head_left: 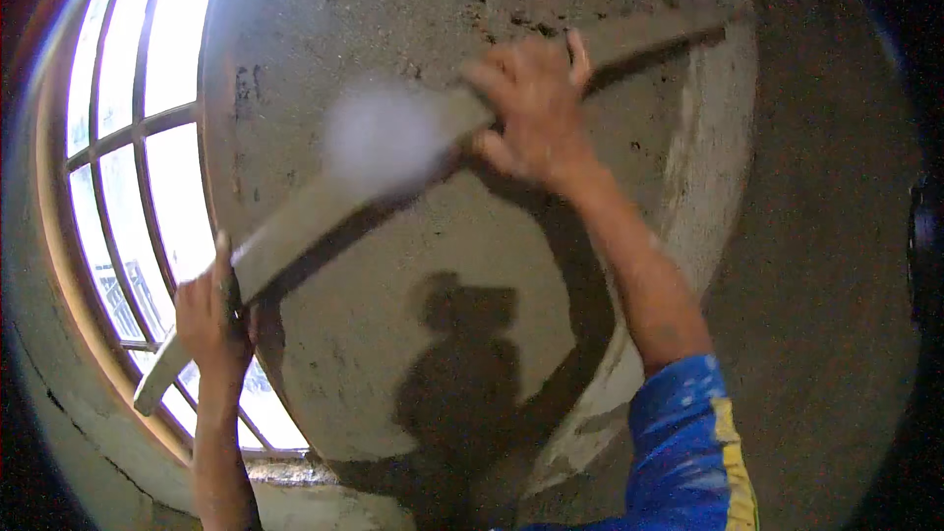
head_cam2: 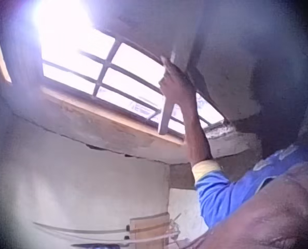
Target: The person applies plaster to a concrete wall around a window using a trowel, spreading and smoothing the material with both the tool and a flat board.
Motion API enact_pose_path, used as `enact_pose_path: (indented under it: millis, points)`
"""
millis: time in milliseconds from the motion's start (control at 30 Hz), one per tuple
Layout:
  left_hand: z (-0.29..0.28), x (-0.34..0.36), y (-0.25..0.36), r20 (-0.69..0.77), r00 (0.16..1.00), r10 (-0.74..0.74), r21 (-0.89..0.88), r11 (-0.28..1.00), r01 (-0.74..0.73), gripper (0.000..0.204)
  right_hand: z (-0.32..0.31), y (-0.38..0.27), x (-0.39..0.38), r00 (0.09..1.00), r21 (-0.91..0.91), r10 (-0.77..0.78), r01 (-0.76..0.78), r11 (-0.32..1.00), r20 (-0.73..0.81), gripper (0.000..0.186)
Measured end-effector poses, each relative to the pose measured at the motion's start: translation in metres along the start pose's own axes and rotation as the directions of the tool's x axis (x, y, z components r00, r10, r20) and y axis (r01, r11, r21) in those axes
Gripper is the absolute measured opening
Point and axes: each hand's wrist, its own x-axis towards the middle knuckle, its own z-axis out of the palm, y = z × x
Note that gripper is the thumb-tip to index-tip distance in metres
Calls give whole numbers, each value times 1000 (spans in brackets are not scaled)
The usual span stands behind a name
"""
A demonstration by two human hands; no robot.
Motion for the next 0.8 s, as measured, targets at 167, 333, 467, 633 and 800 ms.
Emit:
enact_pose_path:
  millis: [167,333,467,633,800]
  points:
    - [1,-108,-28,-6,984,177,-9,984,-177,54,15,-106,-128,976,122,216,-213,969,-19,48]
    - [7,-182,19,256,946,200,-91,979,-182,48,9,-172,-247,950,6,258,-263,965,177,37]
    - [-20,-242,59,351,920,175,-105,983,-148,46,-34,-194,-310,874,161,201,-298,941,441,41]
    - [-90,-196,112,340,912,230,-14,971,-239,36,-95,-172,-350,800,144,327,-450,881,504,49]
    - [-111,-116,128,116,902,416,85,900,-427,38,-148,-132,-350,444,64,429,-750,658,787,57]
